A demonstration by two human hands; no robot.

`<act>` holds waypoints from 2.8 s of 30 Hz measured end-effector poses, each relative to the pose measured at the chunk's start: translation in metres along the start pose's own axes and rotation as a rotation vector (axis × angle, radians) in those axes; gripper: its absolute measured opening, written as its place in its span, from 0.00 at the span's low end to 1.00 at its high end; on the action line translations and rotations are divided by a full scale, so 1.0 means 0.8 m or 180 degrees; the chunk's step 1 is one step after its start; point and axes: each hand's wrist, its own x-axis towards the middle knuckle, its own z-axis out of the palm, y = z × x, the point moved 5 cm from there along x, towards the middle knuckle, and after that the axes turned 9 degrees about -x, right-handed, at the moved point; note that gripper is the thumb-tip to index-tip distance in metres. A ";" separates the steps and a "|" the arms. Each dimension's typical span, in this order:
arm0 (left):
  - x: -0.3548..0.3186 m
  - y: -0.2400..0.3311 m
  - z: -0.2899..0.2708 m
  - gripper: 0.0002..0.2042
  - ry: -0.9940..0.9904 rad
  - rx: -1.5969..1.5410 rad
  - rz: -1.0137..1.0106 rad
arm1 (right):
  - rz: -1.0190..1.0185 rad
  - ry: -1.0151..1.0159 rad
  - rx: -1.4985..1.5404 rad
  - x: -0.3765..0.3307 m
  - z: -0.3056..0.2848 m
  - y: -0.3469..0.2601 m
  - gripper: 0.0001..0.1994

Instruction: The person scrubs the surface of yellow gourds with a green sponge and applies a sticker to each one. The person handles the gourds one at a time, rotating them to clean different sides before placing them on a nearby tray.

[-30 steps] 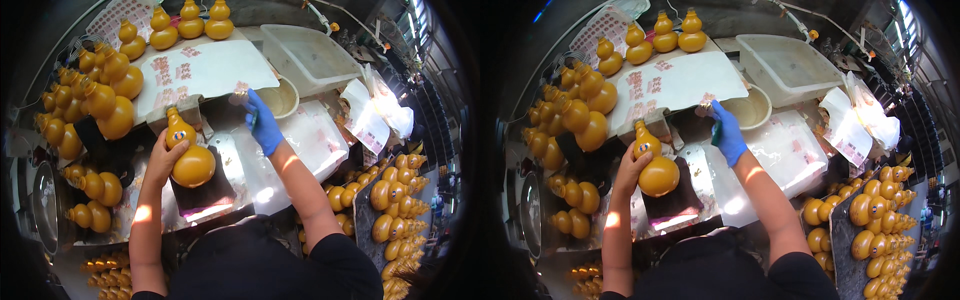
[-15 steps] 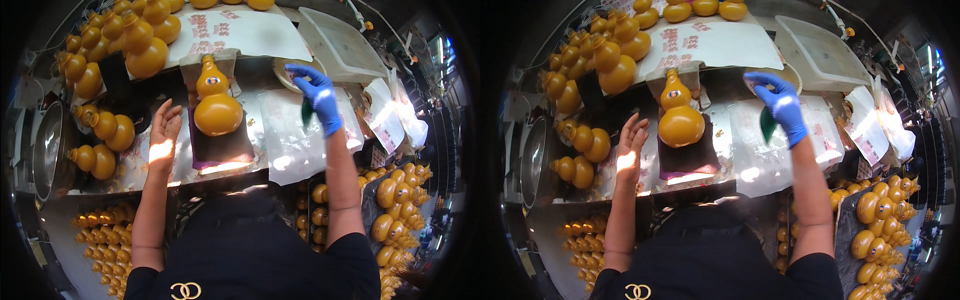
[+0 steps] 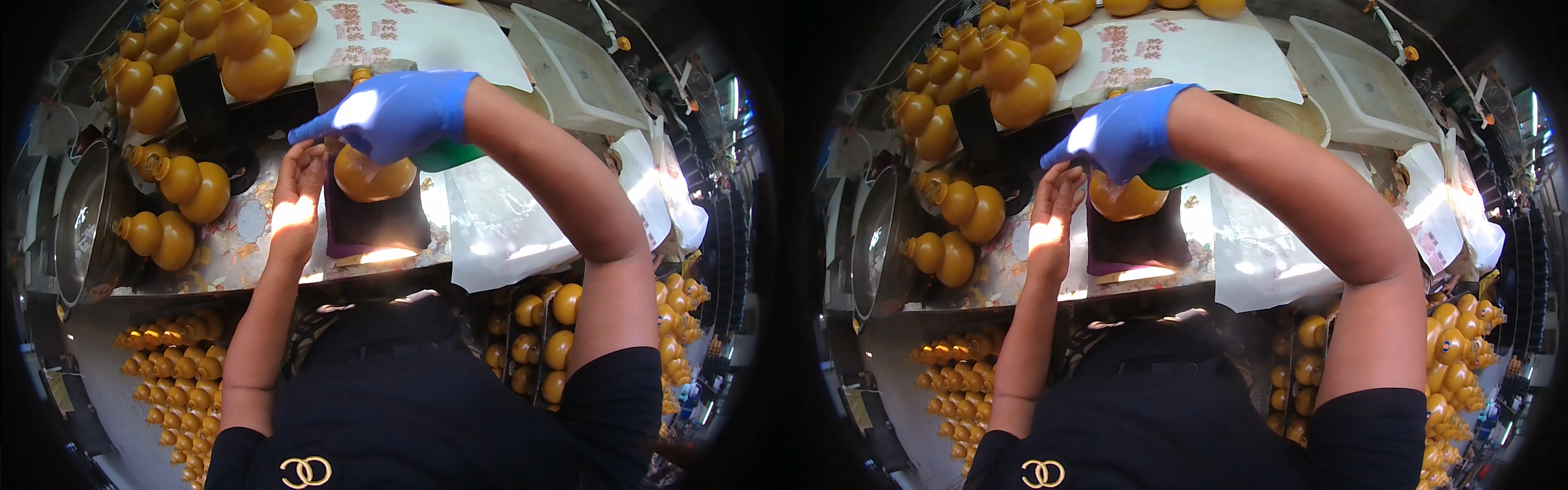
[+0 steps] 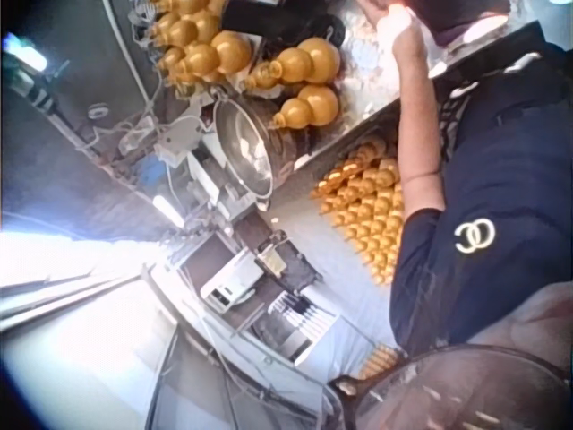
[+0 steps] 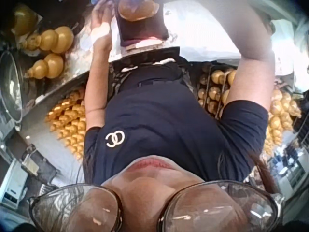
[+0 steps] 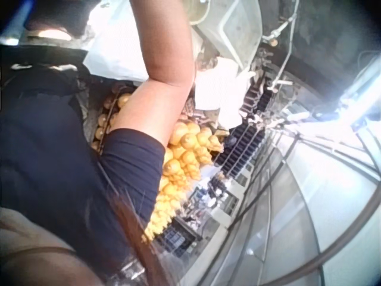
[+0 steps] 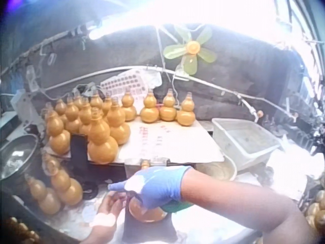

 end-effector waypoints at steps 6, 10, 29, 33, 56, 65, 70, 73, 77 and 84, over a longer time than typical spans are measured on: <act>-0.009 0.051 0.035 0.18 -0.0420 0.1169 0.0888 | 0.0285 0.0056 0.0694 -0.050 -0.009 0.009 0.40; -0.006 0.074 0.079 0.17 -0.1228 0.1404 0.0592 | 0.0227 0.0166 0.0793 -0.064 -0.026 -0.004 0.39; -0.008 0.051 0.075 0.10 -0.0745 -0.0819 -0.0869 | 0.0366 0.0813 0.3674 -0.099 0.052 0.025 0.25; -0.010 0.042 0.061 0.10 -0.0507 -0.1049 -0.0699 | 0.1138 0.0955 0.4673 -0.107 0.097 0.013 0.14; 0.005 -0.017 0.023 0.38 -0.0713 0.0090 -0.0869 | 0.2017 0.1707 0.4220 -0.074 0.188 0.030 0.31; 0.007 -0.019 0.018 0.35 -0.0715 0.0076 -0.0867 | 0.1931 0.1877 0.4331 -0.074 0.192 0.028 0.28; 0.008 -0.021 0.017 0.33 -0.0753 0.0094 -0.0812 | 0.1995 0.1897 0.4267 -0.073 0.194 0.030 0.28; 0.012 -0.027 0.012 0.33 -0.0800 0.0043 -0.0833 | 0.2096 0.1877 0.4124 -0.073 0.191 0.028 0.30; 0.011 -0.029 0.011 0.34 -0.0767 -0.0014 -0.0834 | 0.2092 0.1918 0.4126 -0.073 0.194 0.029 0.33; 0.009 -0.024 0.015 0.36 -0.0836 -0.0122 -0.0804 | 0.2025 0.1886 0.4203 -0.075 0.202 0.031 0.36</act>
